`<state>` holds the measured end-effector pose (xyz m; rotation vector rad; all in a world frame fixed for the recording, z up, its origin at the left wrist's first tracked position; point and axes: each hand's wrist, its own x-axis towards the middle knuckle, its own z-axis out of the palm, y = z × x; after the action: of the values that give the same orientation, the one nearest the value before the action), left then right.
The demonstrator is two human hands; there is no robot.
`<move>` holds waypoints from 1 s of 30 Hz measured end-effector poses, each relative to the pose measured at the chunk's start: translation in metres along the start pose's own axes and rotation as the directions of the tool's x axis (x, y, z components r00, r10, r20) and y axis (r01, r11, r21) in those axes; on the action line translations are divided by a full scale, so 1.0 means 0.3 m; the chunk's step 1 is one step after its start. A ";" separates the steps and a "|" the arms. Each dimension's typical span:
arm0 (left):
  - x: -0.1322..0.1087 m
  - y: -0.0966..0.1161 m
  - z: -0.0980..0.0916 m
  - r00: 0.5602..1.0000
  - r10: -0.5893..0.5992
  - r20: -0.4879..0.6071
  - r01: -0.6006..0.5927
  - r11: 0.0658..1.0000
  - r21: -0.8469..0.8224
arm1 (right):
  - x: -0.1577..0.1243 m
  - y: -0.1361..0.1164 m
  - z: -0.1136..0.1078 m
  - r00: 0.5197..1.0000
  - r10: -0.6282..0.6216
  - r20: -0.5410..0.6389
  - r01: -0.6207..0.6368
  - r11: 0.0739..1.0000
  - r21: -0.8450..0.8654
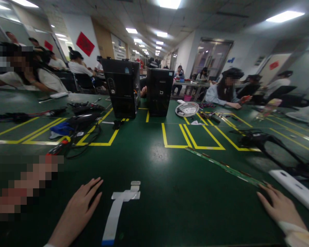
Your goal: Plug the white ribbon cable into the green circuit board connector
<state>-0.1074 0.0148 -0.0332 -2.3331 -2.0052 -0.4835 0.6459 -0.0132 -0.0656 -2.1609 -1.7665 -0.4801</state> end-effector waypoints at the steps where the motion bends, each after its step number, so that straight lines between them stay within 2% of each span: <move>1: -0.001 -0.001 0.001 1.000 0.000 0.005 0.000 1.000 0.007 | 0.005 -0.009 0.003 0.999 0.003 0.039 -0.004 1.000 0.019; 5: -0.001 0.000 0.000 1.000 0.002 0.007 -0.002 1.000 0.018 | 0.037 -0.100 0.012 0.990 0.038 0.136 -0.046 0.998 0.053; 10: 0.003 0.003 -0.006 1.000 -0.007 0.021 0.007 1.000 0.009 | 0.100 -0.315 0.022 0.983 -0.041 0.177 0.029 0.997 0.071; 15: 0.004 0.006 -0.011 1.000 0.002 0.020 -0.002 1.000 -0.018 | 0.169 -0.564 0.060 0.976 -0.184 0.115 0.170 0.978 0.120; 20: 0.003 0.007 -0.011 1.000 -0.003 0.001 0.003 1.000 -0.016 | 0.202 -0.830 0.074 0.961 -0.275 0.040 0.267 0.953 0.141; 25: 0.004 0.001 -0.002 1.000 0.012 -0.026 -0.012 0.999 -0.032 | 0.190 -1.066 0.058 0.944 -0.329 0.022 0.319 0.927 0.195; 30: 0.000 0.004 -0.005 1.000 0.013 -0.021 -0.013 1.000 -0.021 | 0.148 -1.233 0.024 0.909 -0.417 0.006 0.403 0.881 0.247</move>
<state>-0.1065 0.0143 -0.0314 -2.3417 -1.9842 -0.5279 0.2916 0.1003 -0.0427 -1.6524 -2.2005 -0.2765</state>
